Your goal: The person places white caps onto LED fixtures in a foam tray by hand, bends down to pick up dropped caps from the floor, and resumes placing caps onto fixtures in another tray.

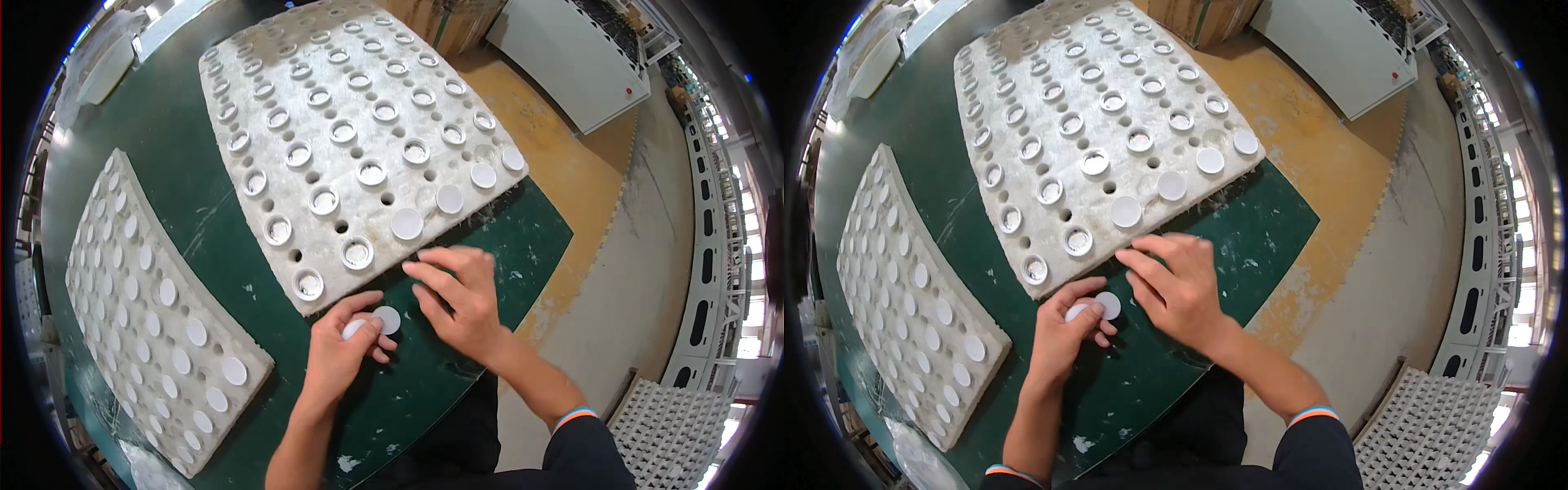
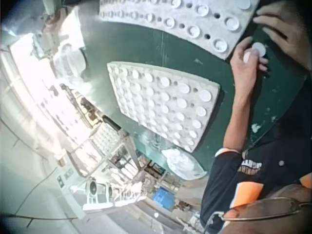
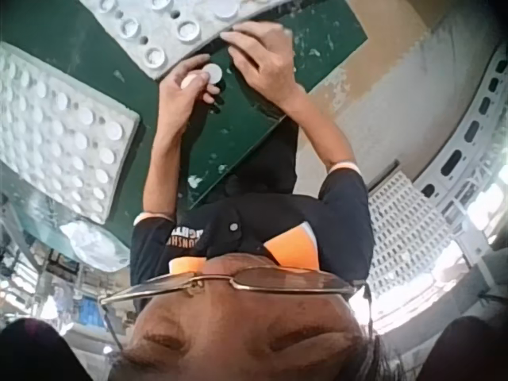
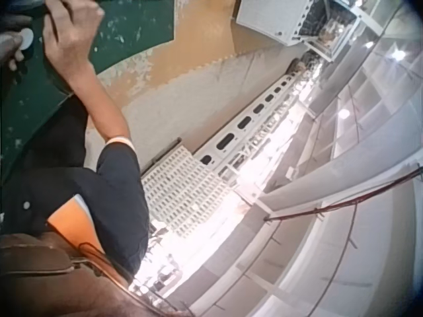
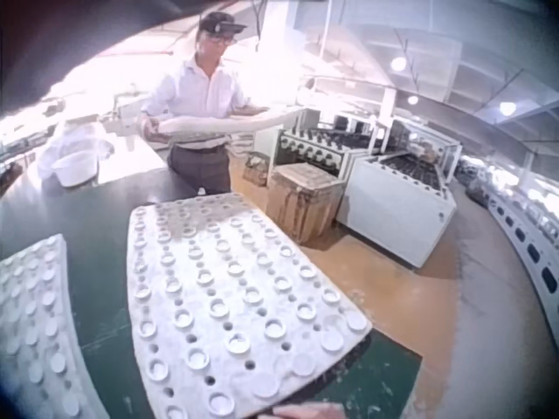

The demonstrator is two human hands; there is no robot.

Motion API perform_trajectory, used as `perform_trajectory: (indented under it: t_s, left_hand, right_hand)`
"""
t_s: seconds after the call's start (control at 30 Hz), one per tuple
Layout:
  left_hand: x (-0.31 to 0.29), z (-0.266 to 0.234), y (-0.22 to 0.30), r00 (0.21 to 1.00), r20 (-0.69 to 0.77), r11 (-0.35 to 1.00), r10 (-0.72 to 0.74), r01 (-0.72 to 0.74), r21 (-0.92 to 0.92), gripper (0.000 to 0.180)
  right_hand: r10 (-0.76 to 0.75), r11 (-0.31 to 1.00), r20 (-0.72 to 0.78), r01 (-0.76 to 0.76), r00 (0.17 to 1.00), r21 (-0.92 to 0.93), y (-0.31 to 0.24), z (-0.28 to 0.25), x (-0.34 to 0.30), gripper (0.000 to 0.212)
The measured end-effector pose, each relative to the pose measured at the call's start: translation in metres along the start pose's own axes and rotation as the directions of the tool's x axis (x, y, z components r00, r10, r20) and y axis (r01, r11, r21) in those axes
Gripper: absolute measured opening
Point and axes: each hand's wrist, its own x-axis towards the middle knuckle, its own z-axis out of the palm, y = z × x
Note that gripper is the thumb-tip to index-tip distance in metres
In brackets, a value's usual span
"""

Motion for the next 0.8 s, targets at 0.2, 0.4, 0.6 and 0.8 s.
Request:
perform_trajectory:
  t_s: [0.2,0.4,0.6,0.8]
  left_hand:
    - [-0.005,0.004,-0.002,1.000,-0.005,0.999,0.015,-0.014,0.036,0.035]
    - [-0.007,0.006,-0.003,1.000,-0.002,1.000,0.001,0.000,0.028,0.035]
    - [-0.008,0.003,0.001,0.999,0.011,0.999,-0.031,0.031,-0.009,0.029]
    - [-0.007,-0.002,0.002,0.997,0.011,0.996,-0.082,0.081,0.037,0.025]
  right_hand:
    - [0.424,0.649,0.538,-0.658,0.729,0.381,-0.014,-0.009,-0.020,0.017]
    - [0.402,0.600,0.624,-0.707,0.670,0.373,-0.009,-0.009,-0.016,0.017]
    - [0.424,0.304,0.741,-0.853,0.520,0.425,-0.001,-0.009,-0.015,0.016]
    - [0.405,0.250,0.767,-0.867,0.498,0.431,0.003,-0.009,-0.013,0.016]
